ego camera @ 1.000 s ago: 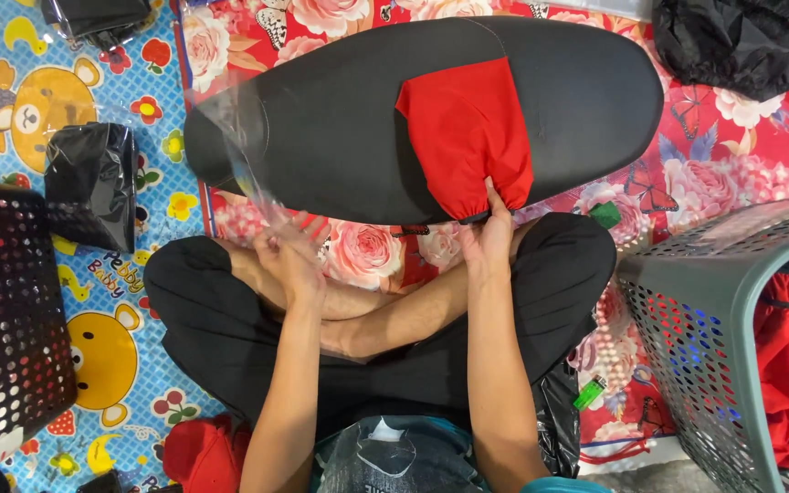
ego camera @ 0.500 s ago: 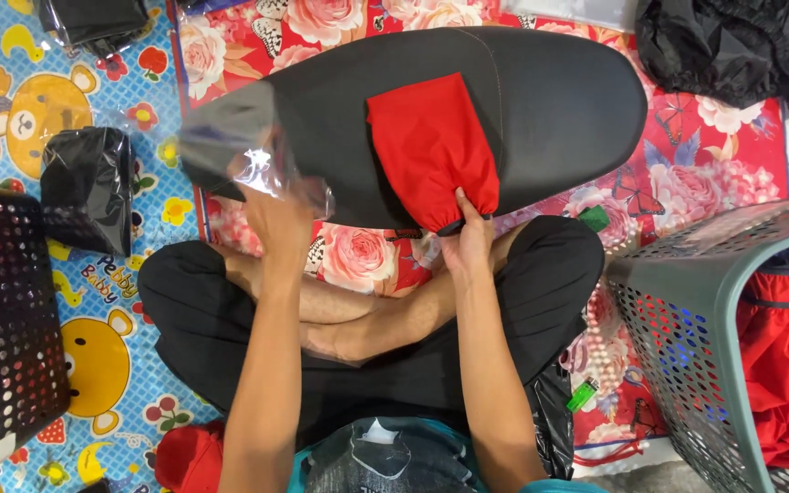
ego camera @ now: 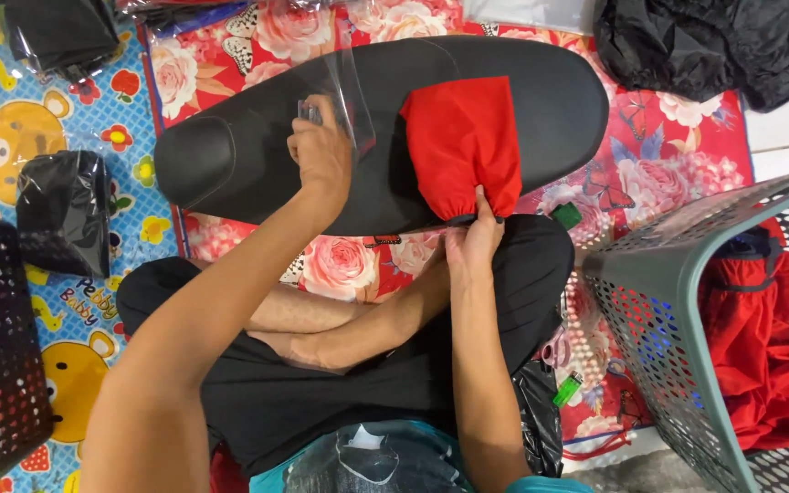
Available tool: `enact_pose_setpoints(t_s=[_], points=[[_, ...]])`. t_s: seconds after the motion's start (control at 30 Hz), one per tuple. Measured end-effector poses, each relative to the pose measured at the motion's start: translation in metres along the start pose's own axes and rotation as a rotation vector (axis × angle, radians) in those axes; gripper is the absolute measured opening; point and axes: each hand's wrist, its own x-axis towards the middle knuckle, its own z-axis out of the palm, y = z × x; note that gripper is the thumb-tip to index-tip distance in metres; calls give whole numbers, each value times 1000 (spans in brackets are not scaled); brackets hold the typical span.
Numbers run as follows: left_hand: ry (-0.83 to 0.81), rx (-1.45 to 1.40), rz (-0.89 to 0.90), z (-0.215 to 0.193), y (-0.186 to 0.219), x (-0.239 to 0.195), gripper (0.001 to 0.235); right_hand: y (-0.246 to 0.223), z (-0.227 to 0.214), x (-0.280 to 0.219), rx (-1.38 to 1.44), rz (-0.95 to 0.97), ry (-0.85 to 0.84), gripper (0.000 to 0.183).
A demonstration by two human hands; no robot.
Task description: The person folds a red garment and places it into a clear plastic bag, then seals the bag. They then take a red fabric cover and stretch it over a black motorcycle seat cushion, smoothing it out and using a small green tool to adjust the fit.
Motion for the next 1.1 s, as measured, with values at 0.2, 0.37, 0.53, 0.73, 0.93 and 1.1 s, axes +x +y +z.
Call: enact_pose_setpoints(t_s=[0.2,0.37,0.53,0.73,0.93,1.1], points=[[-211,-125,81,-12,-16,-2,58,-3,-5,15,253,264,-34,23],[-259,-688,-35,-14,-41,-6,70,-11,16,23,417,335,-62,20],[0,-1468,-313,0,-85,-43,50,-3,1,29,298,192,-33,19],[181,-2162,-815,4,-106,-89,37,20,-4,-2,222,182,30,20],[418,-1798,-683,12,-106,-112,36,40,-11,-7,137,208,-5,24],[492,-1566,-410,3,-86,-129,28,38,-15,-23,84,204,1,27]])
